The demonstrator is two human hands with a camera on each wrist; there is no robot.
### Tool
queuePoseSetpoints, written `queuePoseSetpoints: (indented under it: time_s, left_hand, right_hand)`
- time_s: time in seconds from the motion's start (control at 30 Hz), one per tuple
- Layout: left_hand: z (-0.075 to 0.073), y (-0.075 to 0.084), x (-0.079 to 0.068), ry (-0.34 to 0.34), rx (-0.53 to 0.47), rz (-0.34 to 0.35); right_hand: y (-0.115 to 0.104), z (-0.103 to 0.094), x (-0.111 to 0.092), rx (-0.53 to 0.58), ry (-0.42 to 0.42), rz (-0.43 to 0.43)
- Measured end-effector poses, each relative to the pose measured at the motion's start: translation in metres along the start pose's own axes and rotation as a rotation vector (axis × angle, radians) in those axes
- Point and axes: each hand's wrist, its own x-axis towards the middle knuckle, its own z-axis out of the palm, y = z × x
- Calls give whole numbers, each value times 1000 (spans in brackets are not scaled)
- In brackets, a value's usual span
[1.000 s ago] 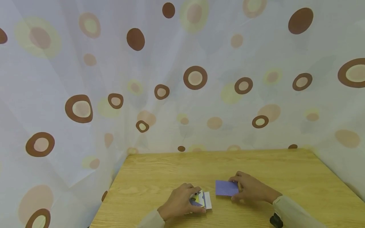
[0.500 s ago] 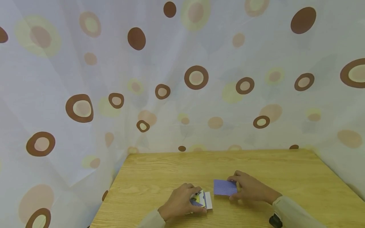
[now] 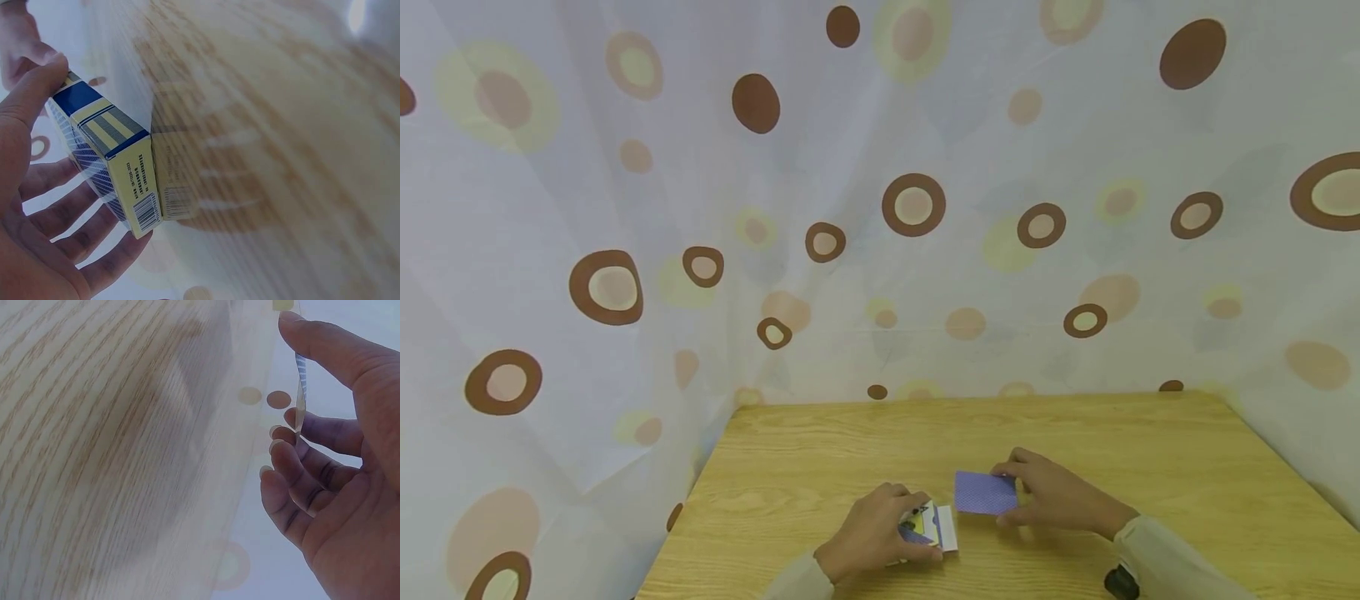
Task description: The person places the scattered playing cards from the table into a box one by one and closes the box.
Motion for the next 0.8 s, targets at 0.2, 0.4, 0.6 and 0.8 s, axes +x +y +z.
queuePoseSetpoints:
  time_s: [0.2, 0.4, 0.6, 0.8]
  left_hand:
    - [0, 1, 0, -11, -15, -3]
    - [-1, 2, 1, -9, -7, -12]
    - [0, 1, 2, 6, 3, -2]
    - [1, 0, 2, 6, 17, 9]
  right_hand:
    - [-3, 2, 0, 6, -2, -5]
    - [-11, 0, -1, 12, 1, -37]
    - [-17, 1, 1, 11, -8, -22]
    - [-16, 7, 1, 34, -22, -17]
